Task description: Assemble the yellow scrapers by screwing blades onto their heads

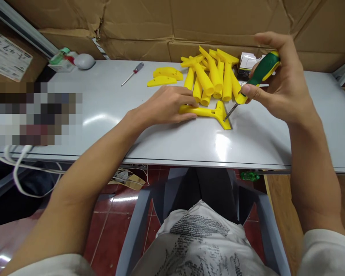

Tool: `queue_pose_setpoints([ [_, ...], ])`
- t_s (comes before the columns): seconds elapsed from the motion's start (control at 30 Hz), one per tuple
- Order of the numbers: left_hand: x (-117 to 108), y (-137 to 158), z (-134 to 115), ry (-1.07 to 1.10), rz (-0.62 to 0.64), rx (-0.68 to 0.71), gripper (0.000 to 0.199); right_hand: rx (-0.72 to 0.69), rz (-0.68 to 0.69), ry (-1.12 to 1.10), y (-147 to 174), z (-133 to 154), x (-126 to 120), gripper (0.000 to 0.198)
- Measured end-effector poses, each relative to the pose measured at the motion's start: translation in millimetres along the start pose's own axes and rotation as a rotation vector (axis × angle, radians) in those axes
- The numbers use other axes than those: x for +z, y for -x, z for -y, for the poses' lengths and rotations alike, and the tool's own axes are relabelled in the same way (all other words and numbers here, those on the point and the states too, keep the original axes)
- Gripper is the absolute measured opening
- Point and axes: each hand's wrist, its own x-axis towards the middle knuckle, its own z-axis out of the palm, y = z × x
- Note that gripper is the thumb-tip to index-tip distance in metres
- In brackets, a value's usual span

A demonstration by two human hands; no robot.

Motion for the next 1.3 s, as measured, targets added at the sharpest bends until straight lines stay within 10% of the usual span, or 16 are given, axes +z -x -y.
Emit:
queue_pose_setpoints([
  [0.27,-6.3,-1.4,-2.8,0.019,0.069,0.034,0.036,-0.093,-0.12,-0.173,-2.2,42.1,10.1,0.09],
  [0.5,-3.2,0.3,2.8,0.061,0.028,0.036,0.033,-0.334,-0.204,-0.172,-17.9,3.3,11.5,0.1],
  [0.9,-6.1,-0.8,4.2,0.011,0.043,0.062,0.032,-0.197,0.027,-0.193,-4.2,17.2,14.7,0.096],
  [1.3,-4.6,-1.5,5.5,0.042,0.043,0.034,0.041,-0.079,-0.03,-0.178,-0.6,20.8,21.2,0.117],
])
